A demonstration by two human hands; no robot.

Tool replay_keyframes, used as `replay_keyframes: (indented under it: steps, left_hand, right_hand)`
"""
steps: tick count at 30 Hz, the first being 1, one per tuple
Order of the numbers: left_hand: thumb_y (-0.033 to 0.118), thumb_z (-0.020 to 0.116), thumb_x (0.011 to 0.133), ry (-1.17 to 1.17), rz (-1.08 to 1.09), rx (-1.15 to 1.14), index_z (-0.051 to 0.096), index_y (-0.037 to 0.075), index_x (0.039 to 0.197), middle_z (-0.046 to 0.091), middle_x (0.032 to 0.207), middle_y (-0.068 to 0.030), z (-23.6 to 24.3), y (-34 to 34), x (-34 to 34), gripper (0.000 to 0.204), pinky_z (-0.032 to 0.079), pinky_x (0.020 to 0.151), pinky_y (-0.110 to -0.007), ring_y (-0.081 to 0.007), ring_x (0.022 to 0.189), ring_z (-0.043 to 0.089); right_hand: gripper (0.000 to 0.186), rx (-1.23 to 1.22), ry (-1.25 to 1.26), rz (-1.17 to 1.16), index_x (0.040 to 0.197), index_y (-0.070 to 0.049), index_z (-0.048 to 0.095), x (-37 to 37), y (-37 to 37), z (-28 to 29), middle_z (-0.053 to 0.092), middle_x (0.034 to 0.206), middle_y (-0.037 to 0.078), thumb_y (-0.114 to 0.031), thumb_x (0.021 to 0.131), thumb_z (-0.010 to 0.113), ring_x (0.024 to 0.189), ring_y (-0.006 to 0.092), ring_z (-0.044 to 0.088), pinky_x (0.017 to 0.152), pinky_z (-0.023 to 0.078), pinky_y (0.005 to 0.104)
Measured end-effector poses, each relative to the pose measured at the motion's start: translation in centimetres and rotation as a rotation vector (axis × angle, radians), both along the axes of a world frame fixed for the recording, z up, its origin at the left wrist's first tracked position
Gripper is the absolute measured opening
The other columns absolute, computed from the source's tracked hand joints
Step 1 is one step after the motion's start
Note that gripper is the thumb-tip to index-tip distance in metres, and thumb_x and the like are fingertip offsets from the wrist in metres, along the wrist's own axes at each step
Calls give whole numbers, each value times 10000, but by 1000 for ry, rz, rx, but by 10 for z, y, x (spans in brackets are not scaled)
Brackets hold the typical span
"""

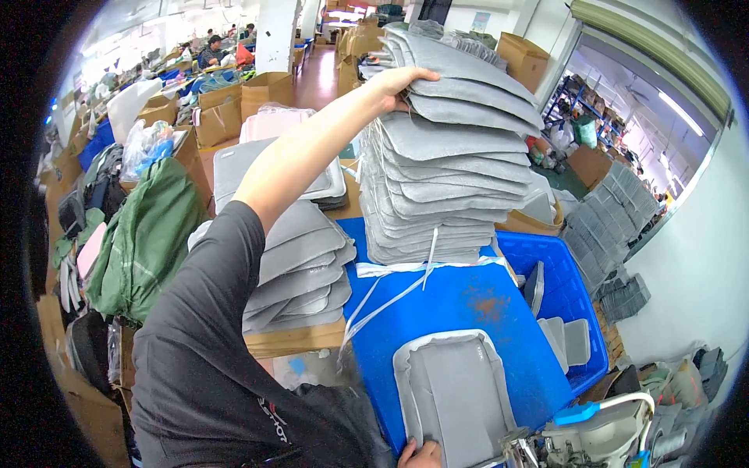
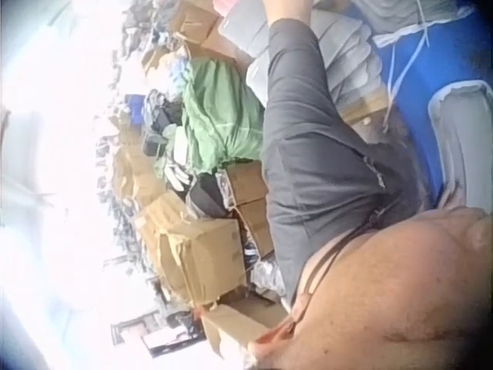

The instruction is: Sewing fabric panels together using an industrial sewing machine to create padded cases.

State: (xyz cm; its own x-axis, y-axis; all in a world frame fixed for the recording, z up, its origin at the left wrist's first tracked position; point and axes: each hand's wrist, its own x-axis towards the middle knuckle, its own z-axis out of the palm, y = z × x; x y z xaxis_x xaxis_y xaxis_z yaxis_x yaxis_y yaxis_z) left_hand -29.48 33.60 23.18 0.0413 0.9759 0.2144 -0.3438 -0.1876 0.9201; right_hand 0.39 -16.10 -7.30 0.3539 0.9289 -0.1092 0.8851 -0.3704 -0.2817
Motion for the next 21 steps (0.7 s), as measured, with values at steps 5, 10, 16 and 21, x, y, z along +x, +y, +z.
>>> replay_keyframes:
  steps: [5,10,16,21]
  left_hand:
    - [512,732,809,400,108,34,643,-14,1055,690,919,-119,0,-15,-9,587,561,696,-386,-224,845,682]
    - [753,651,738,1406,528,259,671,-16,704,685,666,-144,30,-60,-33,770,561,621,-339,-209,641,695]
    - [673,699,732,1288,1296,1067,677,-19,1043,706,1025,-194,32,-17,4,760,507,931,-438,-324,1031,672]
    - [475,701,797,1735,741,725,642,71,1177,698,1070,-176,29,-10,25,557,473,966,-476,-367,1080,641]
  right_hand:
    - [374,186,-52,56,1138,-63,593,11,-1,-37,663,865,245,-388,959,547,766,453,647,694,525,537]
    - [338,201,-94,56,1034,-55,607,8,-1,-34,667,880,241,-379,950,557,798,444,647,710,522,539]
    - [345,156,-29,119,1006,-54,609,0,-2,-22,675,886,228,-390,946,565,804,429,657,707,534,514]
    - [346,108,-39,165,994,-40,573,-18,-1,-20,669,887,242,-382,948,561,795,434,664,710,541,517]
